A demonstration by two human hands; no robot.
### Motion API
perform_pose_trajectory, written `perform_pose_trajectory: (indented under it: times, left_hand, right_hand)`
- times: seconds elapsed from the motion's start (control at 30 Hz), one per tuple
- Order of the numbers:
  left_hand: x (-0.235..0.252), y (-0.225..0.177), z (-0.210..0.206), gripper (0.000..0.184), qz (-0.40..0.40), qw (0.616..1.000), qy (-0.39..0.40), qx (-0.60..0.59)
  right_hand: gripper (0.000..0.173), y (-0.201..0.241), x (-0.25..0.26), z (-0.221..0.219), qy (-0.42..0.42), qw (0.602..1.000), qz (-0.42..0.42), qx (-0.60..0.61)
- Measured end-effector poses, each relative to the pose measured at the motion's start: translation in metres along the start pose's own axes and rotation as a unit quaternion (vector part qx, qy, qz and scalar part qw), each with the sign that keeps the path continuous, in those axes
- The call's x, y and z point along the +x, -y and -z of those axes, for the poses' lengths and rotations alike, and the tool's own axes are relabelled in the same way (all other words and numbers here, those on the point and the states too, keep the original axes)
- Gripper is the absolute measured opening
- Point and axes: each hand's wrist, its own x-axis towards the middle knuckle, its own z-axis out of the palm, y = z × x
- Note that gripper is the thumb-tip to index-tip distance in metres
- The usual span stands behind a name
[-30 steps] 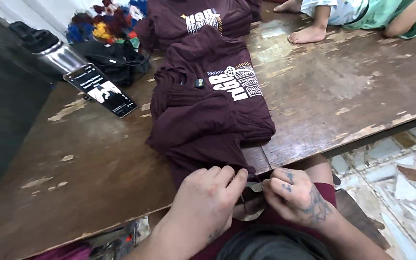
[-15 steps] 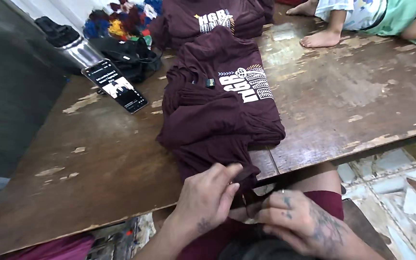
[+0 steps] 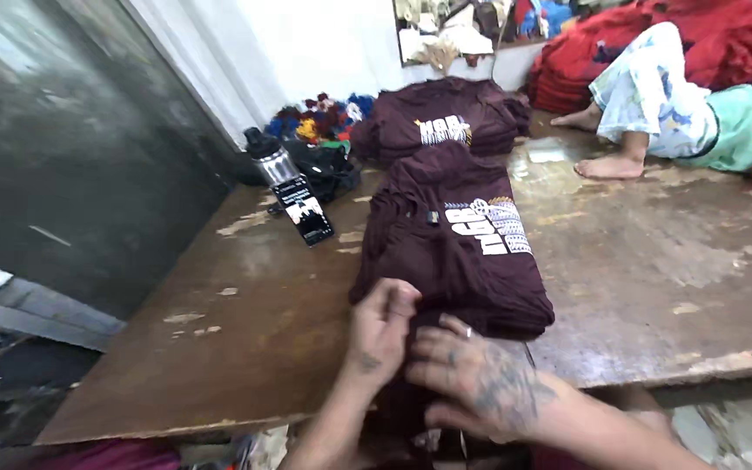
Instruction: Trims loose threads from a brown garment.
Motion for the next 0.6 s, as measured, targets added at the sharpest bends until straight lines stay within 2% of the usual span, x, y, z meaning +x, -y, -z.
perform_pose_trajectory:
  times: [0.03,0.07,0.13,0.2,0.23,0.3,0.37,0.4,0.47,0.53,0.57,0.6]
  left_hand:
    - [0.005,0.008,-0.003,0.034,0.002,0.996,0.058,0.061]
    - [0.013,0.019,-0.003,0.036,0.017,0.991,0.081,0.103]
    - [0.025,0.038,-0.001,0.036,0.091,0.985,0.073,0.126]
    - [0.017,0.043,0.0,0.036,0.053,0.989,0.05,0.132]
    - [0.007,0.038,0.002,0.034,0.01,0.989,0.063,0.134]
    - [-0.027,0.033,0.009,0.035,-0.049,0.974,0.165,0.15]
    - [-0.063,0.051,0.01,0.046,-0.026,0.936,0.31,0.167]
    - [-0.076,0.065,0.008,0.04,-0.028,0.926,0.339,0.163]
    - [-0.087,0.075,0.009,0.023,-0.031,0.934,0.329,0.137]
    - [-0.085,0.074,0.01,0.022,-0.036,0.944,0.306,0.118]
    - [-0.086,0.075,0.009,0.023,-0.044,0.948,0.293,0.117]
    - [-0.087,0.076,0.007,0.024,-0.049,0.95,0.285,0.115]
  right_hand:
    - [0.037,-0.02,0.021,0.005,0.005,0.998,-0.055,-0.005]
    - [0.041,-0.046,0.038,0.008,0.04,0.99,-0.132,-0.001]
    - [0.051,-0.096,0.064,0.011,0.168,0.943,-0.285,0.044]
    - [0.06,-0.111,0.077,0.013,0.231,0.901,-0.358,0.081]
    - [0.062,-0.107,0.084,0.019,0.244,0.893,-0.37,0.076]
    - [0.065,-0.093,0.092,0.028,0.252,0.891,-0.374,0.049]
    - [0.065,-0.094,0.094,0.02,0.218,0.91,-0.353,0.012]
    - [0.067,-0.101,0.095,0.009,0.214,0.914,-0.345,0.002]
    - [0.072,-0.117,0.096,-0.016,0.255,0.898,-0.358,0.001]
    - [0.074,-0.123,0.093,-0.025,0.264,0.895,-0.361,0.005]
    - [0.073,-0.123,0.088,-0.026,0.235,0.907,-0.349,0.012]
    - [0.07,-0.12,0.076,-0.026,0.167,0.931,-0.322,0.026]
